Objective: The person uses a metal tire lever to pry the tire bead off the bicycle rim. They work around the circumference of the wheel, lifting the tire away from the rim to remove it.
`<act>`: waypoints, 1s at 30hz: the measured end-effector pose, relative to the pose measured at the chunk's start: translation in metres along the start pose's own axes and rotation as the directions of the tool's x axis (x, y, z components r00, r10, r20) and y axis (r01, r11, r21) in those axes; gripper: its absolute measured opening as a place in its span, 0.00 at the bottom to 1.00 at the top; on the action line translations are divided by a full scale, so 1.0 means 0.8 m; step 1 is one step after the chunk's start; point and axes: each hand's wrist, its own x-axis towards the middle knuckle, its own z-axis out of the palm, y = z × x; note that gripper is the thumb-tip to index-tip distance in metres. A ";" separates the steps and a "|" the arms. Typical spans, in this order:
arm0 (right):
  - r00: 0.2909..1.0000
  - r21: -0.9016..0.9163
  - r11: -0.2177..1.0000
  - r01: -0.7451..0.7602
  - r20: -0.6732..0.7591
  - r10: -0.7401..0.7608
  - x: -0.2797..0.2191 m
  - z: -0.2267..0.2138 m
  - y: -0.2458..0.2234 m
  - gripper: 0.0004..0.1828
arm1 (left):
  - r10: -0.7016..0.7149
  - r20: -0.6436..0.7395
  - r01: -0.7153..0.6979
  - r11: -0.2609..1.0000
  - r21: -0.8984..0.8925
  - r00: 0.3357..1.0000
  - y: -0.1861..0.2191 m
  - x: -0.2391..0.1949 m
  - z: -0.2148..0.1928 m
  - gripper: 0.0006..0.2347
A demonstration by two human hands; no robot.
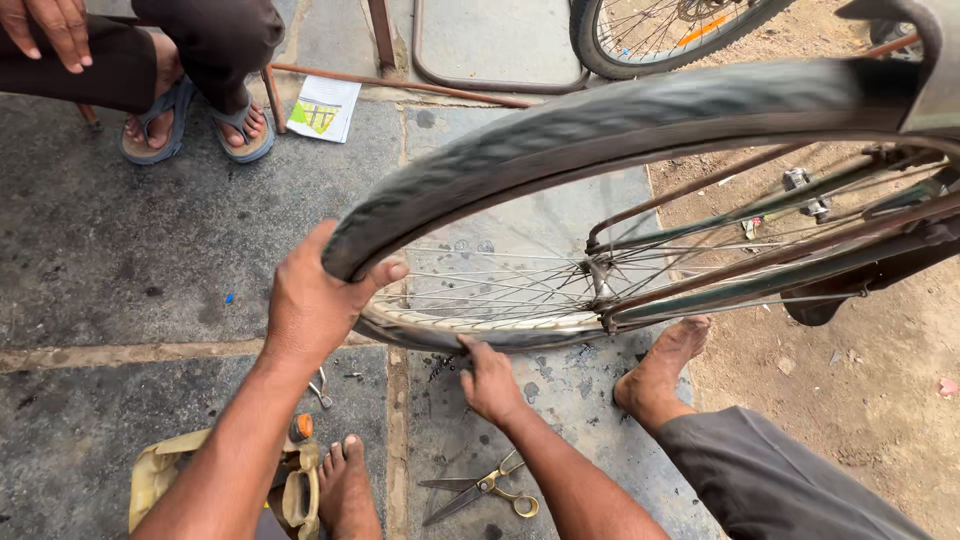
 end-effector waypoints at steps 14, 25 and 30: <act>0.998 0.184 0.982 -0.049 -0.020 0.053 0.005 -0.008 -0.086 0.33 | 0.828 0.511 -0.930 0.032 0.365 0.229 -0.010 -0.083 0.023 0.18; 0.971 -0.098 0.984 -0.146 0.177 0.161 0.024 0.004 -0.083 0.24 | 0.585 0.756 -0.845 -0.210 0.491 0.294 -0.152 -0.049 0.053 0.12; 0.940 -0.194 0.973 -0.126 0.289 0.179 0.047 0.000 -0.093 0.26 | 0.505 0.723 -0.756 -0.192 0.626 0.471 -0.138 -0.059 0.071 0.12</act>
